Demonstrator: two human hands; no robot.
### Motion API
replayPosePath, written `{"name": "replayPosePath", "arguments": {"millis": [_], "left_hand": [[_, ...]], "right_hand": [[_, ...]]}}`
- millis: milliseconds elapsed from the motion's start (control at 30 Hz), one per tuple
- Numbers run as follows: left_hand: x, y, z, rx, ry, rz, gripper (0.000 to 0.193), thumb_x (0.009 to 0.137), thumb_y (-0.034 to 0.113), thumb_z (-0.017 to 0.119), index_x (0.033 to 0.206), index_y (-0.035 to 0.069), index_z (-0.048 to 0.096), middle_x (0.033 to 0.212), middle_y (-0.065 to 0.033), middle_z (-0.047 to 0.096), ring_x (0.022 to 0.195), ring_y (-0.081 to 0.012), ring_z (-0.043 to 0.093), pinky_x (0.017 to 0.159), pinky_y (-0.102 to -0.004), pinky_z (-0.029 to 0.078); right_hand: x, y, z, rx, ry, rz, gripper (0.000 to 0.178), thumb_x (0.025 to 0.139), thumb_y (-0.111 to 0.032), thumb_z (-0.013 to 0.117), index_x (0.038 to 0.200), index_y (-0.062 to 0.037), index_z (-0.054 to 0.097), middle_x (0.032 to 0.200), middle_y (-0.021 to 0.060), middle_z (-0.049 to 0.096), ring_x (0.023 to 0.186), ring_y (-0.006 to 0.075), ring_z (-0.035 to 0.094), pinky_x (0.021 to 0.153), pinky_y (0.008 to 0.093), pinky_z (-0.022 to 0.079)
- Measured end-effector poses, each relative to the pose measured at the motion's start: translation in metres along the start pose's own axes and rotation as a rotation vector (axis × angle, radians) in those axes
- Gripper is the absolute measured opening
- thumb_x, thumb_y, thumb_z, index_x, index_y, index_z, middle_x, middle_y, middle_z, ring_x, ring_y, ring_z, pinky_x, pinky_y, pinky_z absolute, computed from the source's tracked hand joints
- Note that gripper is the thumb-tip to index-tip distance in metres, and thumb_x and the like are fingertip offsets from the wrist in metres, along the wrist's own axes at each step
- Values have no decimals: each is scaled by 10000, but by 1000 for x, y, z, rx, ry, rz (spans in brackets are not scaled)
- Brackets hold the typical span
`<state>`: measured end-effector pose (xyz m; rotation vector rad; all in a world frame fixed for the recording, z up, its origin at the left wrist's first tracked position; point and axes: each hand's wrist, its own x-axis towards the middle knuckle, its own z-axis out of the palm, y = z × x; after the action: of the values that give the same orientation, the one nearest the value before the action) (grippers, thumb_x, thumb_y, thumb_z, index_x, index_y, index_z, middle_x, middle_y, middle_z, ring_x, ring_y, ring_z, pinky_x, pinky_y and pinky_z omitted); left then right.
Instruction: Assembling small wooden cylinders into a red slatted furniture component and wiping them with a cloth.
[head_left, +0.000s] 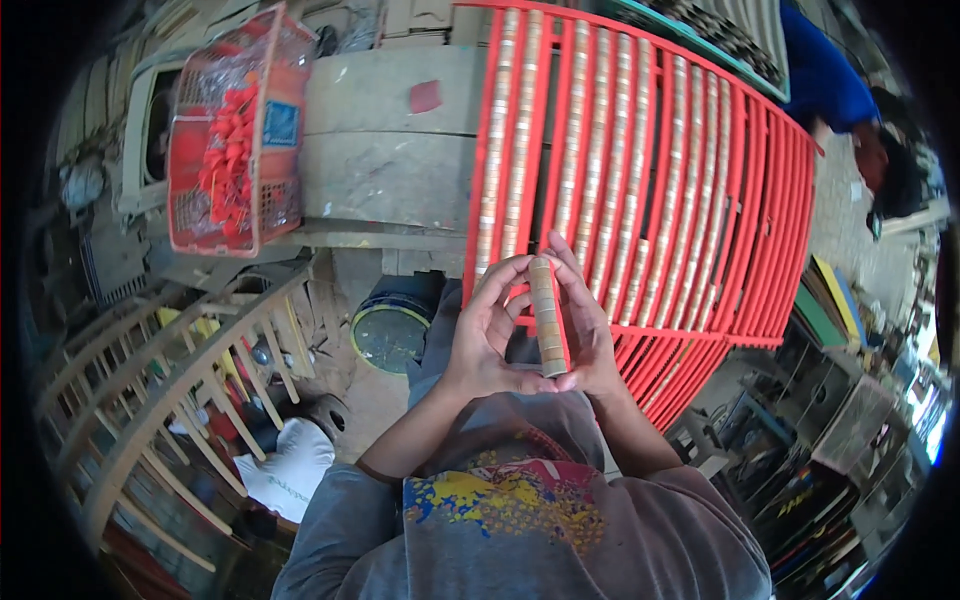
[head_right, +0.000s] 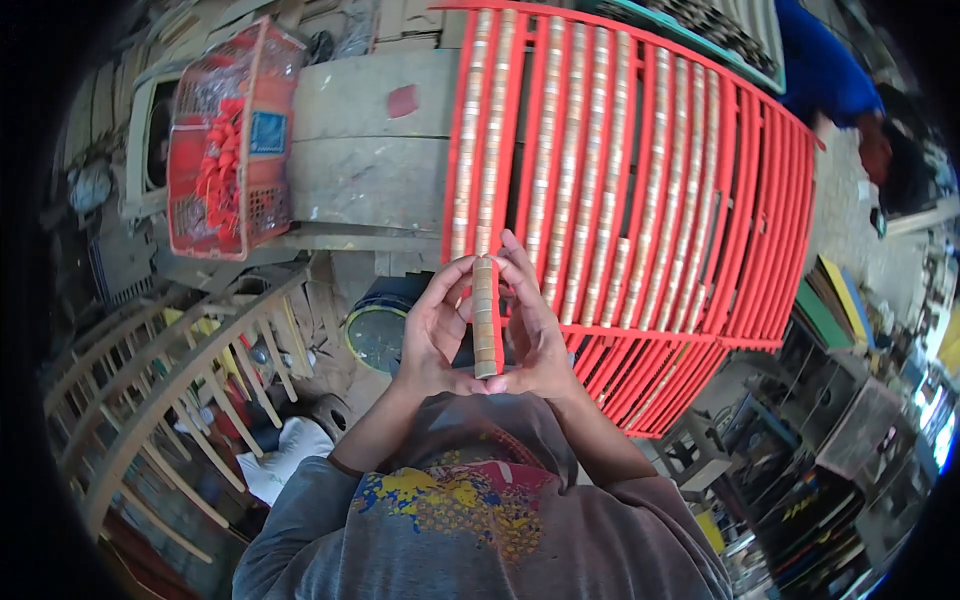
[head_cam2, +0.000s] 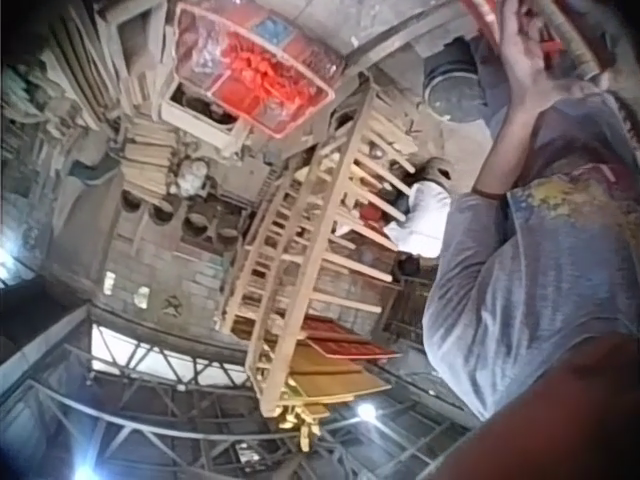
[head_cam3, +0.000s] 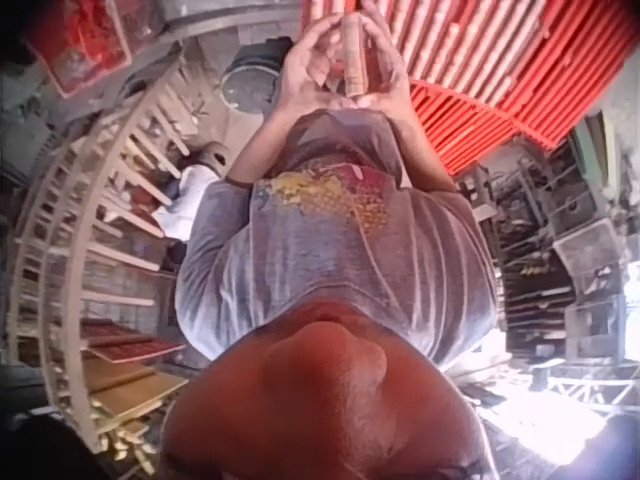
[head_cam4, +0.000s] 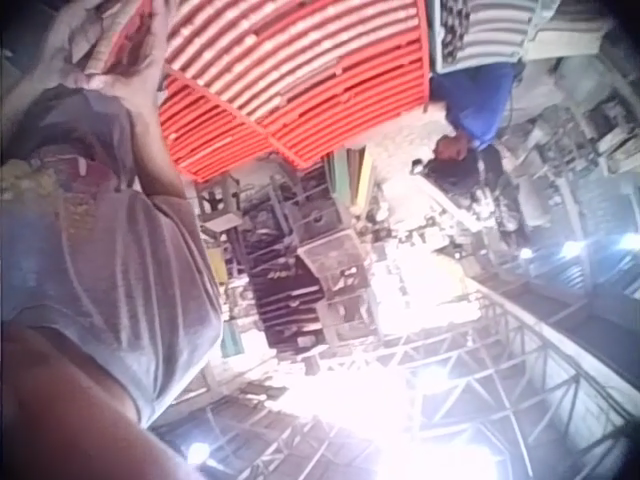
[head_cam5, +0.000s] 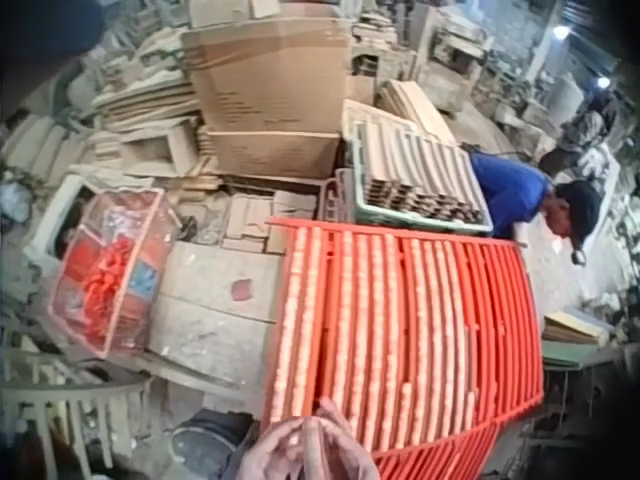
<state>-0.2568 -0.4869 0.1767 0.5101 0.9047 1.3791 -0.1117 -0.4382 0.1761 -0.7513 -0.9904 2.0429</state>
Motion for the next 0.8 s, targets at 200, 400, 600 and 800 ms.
{"name": "replayPosePath", "arguments": {"millis": [200,400,600,800], "left_hand": [[-15,26,-45,-69,224,69,1243,533,366,916,1465,-62,215,1412,-163,391,1338,-248,420,1149,-358,304],[-21,49,-66,-30,365,21,1397,426,636,895,1436,-111,284,1390,-159,442,1279,-276,495,1067,-411,401],[-36,52,-72,-175,373,-27,1443,389,683,897,1433,-109,294,1412,-148,430,1284,-272,487,1065,-410,395],[-31,54,-57,-181,273,-38,1378,452,682,884,1428,-103,310,1395,-154,449,1270,-283,494,1084,-393,373]], "right_hand": [[77,53,10,-16,-108,94,1112,763,-650,742,1532,0,271,1604,190,214,1484,305,221,1193,476,183],[316,171,14,-1460,349,-302,446,849,-365,704,1189,-86,628,1050,205,643,1047,351,606,920,401,491],[351,199,-12,-1510,211,-136,400,857,-229,713,1249,-191,647,1119,210,658,1030,365,641,920,442,515],[183,65,40,-403,120,72,483,893,-103,710,1346,-11,571,1048,137,703,931,183,676,754,320,557]]}}
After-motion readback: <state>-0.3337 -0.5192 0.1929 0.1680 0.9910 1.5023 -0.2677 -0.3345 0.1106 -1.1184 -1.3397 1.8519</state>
